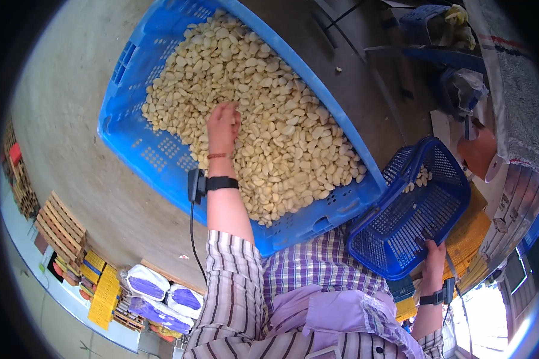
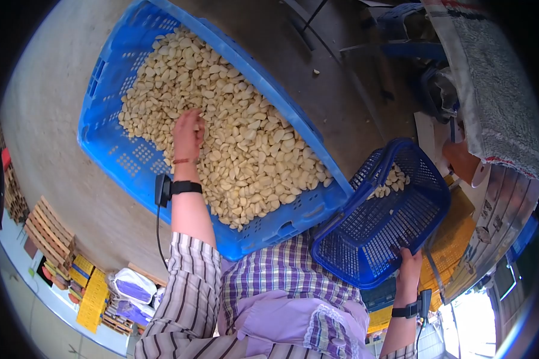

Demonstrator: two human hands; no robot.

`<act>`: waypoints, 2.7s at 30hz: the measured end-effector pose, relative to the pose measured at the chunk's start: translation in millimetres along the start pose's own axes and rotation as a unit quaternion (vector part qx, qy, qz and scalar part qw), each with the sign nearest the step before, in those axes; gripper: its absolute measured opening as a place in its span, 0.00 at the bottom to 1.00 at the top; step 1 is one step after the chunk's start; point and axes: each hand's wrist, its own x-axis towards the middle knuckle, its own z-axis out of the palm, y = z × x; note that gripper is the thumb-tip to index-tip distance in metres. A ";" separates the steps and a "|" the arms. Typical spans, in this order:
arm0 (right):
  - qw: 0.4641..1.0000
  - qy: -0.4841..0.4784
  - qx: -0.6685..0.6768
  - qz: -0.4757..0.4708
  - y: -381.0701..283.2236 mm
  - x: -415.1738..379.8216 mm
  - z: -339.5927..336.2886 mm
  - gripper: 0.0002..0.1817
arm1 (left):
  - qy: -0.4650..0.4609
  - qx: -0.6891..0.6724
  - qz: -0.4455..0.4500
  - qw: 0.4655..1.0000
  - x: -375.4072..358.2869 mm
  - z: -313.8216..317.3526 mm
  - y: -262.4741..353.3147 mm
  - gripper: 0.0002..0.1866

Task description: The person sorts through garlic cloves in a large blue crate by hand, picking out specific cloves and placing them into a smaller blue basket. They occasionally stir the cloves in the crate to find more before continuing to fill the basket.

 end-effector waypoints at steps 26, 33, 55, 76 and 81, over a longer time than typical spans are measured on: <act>1.000 0.008 0.029 -0.004 0.3 -8.2 7.8 0.21 | -0.060 0.196 0.126 0.971 -66.5 101.3 33.9 0.13; 1.000 -0.005 0.016 0.006 -0.2 -7.8 4.8 0.21 | -0.452 0.195 0.188 0.850 -222.4 203.3 55.6 0.18; 1.000 0.005 0.015 0.008 -8.1 -17.6 14.3 0.19 | 0.130 0.672 0.032 0.728 44.2 -35.3 0.3 0.18; 1.000 0.017 -0.010 0.012 -4.6 -7.0 6.8 0.21 | 0.391 0.102 0.196 0.894 2.1 -37.1 33.4 0.19; 0.999 0.038 -0.002 0.006 -8.1 -12.3 18.5 0.22 | 0.457 0.062 0.113 0.880 103.2 -82.4 26.1 0.20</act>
